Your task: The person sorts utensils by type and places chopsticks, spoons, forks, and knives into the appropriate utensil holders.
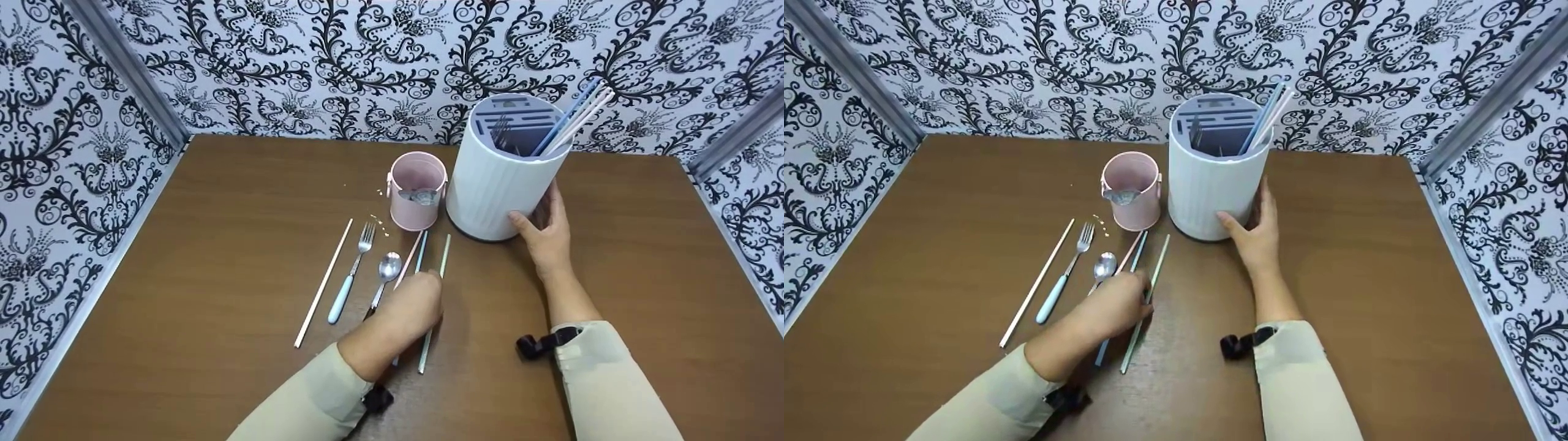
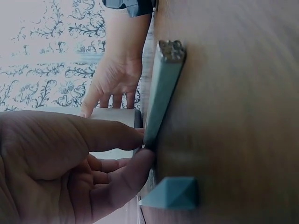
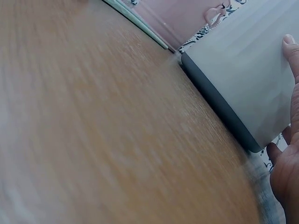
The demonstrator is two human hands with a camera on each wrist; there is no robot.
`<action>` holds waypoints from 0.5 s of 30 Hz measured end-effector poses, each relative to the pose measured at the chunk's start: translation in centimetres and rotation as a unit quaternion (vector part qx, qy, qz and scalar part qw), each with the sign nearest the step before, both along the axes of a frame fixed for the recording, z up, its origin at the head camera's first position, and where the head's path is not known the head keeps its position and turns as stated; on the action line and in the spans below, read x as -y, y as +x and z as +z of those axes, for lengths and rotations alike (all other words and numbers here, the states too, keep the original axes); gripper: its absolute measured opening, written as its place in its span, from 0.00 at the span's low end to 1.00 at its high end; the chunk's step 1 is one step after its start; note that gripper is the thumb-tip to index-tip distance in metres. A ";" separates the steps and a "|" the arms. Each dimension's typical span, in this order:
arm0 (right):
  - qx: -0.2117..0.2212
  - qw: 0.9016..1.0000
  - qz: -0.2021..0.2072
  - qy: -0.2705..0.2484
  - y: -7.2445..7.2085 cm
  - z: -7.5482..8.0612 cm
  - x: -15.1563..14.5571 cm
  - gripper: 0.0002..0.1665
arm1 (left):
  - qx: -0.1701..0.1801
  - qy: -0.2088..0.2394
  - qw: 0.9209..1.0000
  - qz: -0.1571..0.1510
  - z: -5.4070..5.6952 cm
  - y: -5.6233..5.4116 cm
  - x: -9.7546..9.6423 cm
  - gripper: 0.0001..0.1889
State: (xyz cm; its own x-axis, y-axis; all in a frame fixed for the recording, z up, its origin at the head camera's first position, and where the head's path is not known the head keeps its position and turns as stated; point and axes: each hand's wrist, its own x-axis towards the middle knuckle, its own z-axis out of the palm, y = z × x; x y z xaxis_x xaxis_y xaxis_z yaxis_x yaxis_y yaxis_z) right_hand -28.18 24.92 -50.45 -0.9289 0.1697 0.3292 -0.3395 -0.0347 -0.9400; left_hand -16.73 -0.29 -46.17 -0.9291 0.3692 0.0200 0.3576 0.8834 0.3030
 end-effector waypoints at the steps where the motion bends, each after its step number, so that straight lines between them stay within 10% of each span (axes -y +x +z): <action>1: 0.001 1.000 -0.001 0.001 0.0 0.0 0.0 0.59 | 0.008 0.003 1.000 -0.002 0.0 0.0 0.0 0.04; 15: 0.007 1.000 0.000 -0.001 -0.1 -0.1 0.0 0.58 | 0.071 0.015 0.997 0.004 -0.2 -0.2 -0.3 0.12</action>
State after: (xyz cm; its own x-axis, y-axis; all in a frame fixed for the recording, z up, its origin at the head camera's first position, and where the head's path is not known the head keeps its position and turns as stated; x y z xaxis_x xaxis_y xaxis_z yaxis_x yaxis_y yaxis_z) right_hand -28.25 24.96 -50.51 -0.9335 0.1699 0.3158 -0.3261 -0.0360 -0.9446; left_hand -16.96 -0.02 -46.34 -0.9266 0.3622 -0.1007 0.3015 0.8759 0.3767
